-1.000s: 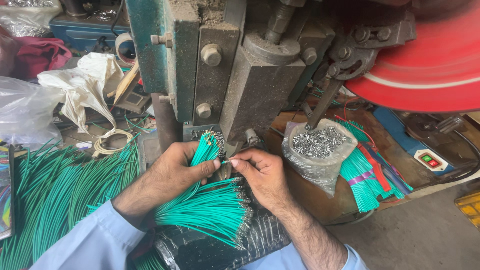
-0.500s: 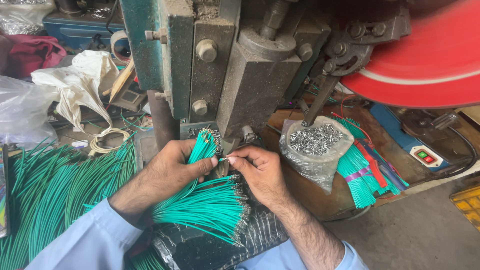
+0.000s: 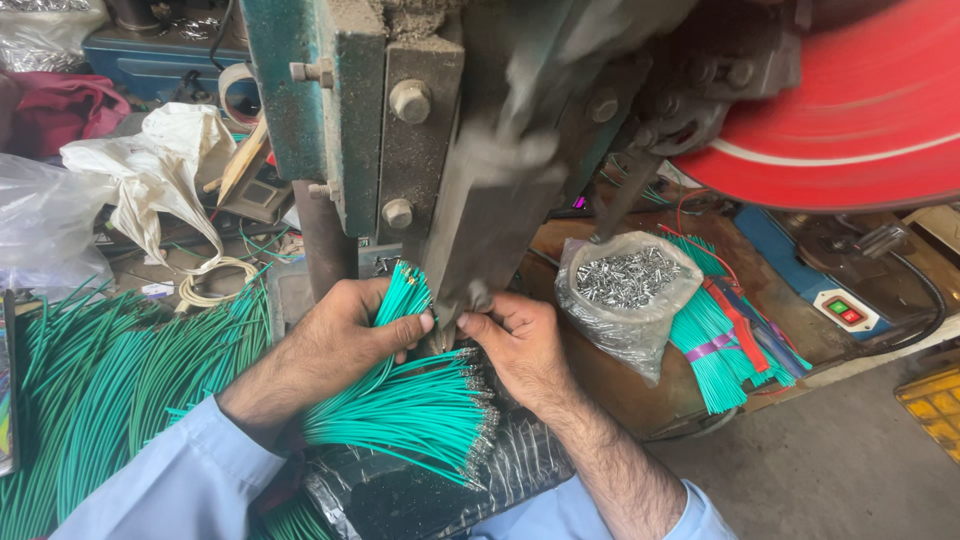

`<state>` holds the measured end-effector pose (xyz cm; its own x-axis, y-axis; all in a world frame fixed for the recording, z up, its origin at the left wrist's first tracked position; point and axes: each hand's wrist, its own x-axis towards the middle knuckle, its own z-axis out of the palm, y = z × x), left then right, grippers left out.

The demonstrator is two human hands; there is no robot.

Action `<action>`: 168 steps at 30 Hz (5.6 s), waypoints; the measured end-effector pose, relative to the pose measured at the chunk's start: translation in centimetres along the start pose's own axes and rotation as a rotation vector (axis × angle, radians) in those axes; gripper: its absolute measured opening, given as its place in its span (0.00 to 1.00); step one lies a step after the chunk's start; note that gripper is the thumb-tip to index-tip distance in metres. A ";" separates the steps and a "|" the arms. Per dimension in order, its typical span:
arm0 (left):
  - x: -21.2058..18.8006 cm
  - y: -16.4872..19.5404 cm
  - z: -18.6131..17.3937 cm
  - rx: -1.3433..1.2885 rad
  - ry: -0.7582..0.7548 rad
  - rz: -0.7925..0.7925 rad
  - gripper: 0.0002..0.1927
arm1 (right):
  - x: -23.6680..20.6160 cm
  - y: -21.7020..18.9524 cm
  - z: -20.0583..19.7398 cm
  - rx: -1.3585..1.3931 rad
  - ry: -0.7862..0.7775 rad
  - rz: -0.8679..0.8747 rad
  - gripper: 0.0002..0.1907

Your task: The person holds a bundle of green insulated wires and fits a metal terminal onto the stripped end of one wire, then positions it under a bench-mounted press machine and operates the press to crimp the terminal onto the wire, repeating the cycle for successive wires and adding finished wires to the bundle.

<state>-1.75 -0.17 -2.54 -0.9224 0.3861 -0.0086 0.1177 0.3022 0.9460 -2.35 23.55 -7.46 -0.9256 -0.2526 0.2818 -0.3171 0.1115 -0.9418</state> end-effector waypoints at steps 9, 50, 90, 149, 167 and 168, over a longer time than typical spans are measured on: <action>0.0 -0.1 0.1 -0.037 0.003 -0.014 0.13 | 0.1 -0.7 0.2 0.048 -0.005 0.024 0.07; -0.4 -0.1 0.1 -0.142 -0.014 0.029 0.10 | -1.6 -2.7 -1.5 0.036 0.041 -0.065 0.09; -0.4 0.3 0.1 -0.069 -0.011 0.003 0.11 | 0.0 0.1 -0.2 -0.067 0.035 0.028 0.07; -0.7 -0.1 -0.2 -0.123 -0.062 0.082 0.12 | -2.0 -1.5 -1.2 0.011 0.058 -0.080 0.06; -1.2 0.1 -0.4 0.049 -0.031 0.241 0.13 | -2.1 -0.8 -0.3 -0.073 0.058 -0.065 0.08; -1.3 0.0 -0.4 0.095 -0.023 0.215 0.13 | -2.2 -0.8 -0.2 -0.085 0.060 -0.080 0.08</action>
<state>-0.70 -1.02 -2.41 -0.8639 0.4701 0.1809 0.3453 0.2912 0.8922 -0.08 24.24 -7.28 -0.9067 -0.2064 0.3678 -0.4041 0.1750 -0.8978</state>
